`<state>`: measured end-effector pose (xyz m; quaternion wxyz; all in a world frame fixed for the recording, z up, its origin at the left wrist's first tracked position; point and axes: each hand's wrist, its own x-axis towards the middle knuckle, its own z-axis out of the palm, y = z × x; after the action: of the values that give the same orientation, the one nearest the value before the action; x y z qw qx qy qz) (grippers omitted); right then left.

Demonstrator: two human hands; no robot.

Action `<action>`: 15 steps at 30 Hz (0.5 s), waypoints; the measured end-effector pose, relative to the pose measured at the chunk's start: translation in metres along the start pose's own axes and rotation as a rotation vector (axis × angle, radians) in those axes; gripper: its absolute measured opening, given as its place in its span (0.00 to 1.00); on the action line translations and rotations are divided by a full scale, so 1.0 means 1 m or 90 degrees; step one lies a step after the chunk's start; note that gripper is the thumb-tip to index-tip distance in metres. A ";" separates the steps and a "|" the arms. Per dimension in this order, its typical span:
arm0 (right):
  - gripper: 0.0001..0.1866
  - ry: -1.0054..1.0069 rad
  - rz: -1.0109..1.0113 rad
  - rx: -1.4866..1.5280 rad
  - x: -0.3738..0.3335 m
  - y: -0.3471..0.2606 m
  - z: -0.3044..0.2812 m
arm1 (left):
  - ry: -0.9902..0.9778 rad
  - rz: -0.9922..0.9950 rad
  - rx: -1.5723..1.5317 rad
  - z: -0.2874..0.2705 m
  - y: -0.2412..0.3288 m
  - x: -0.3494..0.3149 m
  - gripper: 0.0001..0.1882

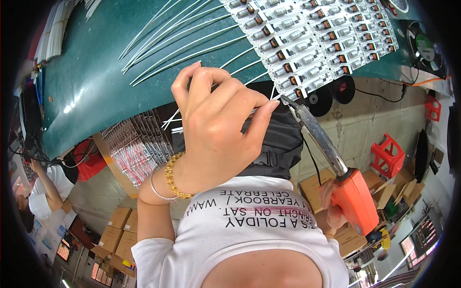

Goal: The person uses a soldering iron to attach red and white wires to a grid of electronic components on a green workbench. They repeatedly pick up wires, position them on the component grid, and apply the soldering iron to secure the connections.

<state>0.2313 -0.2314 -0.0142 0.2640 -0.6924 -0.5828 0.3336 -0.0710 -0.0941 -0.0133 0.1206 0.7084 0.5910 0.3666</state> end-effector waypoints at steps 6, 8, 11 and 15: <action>0.32 -0.128 -0.185 0.081 0.021 -0.004 -0.001 | 0.005 0.005 0.009 0.001 -0.001 -0.001 0.07; 0.32 -0.100 -0.172 0.130 0.021 -0.007 0.002 | 0.006 0.007 0.010 0.001 0.000 -0.001 0.07; 0.32 -0.080 -0.140 0.104 0.022 -0.010 0.004 | 0.006 0.009 0.013 0.001 -0.001 -0.001 0.07; 0.31 -0.164 -0.211 0.148 0.028 -0.005 0.003 | 0.009 0.007 0.016 0.001 -0.001 -0.001 0.07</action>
<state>0.2290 -0.2036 -0.0166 0.3166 -0.5039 -0.6752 0.4359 -0.0711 -0.0949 -0.0152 0.1055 0.7103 0.5926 0.3649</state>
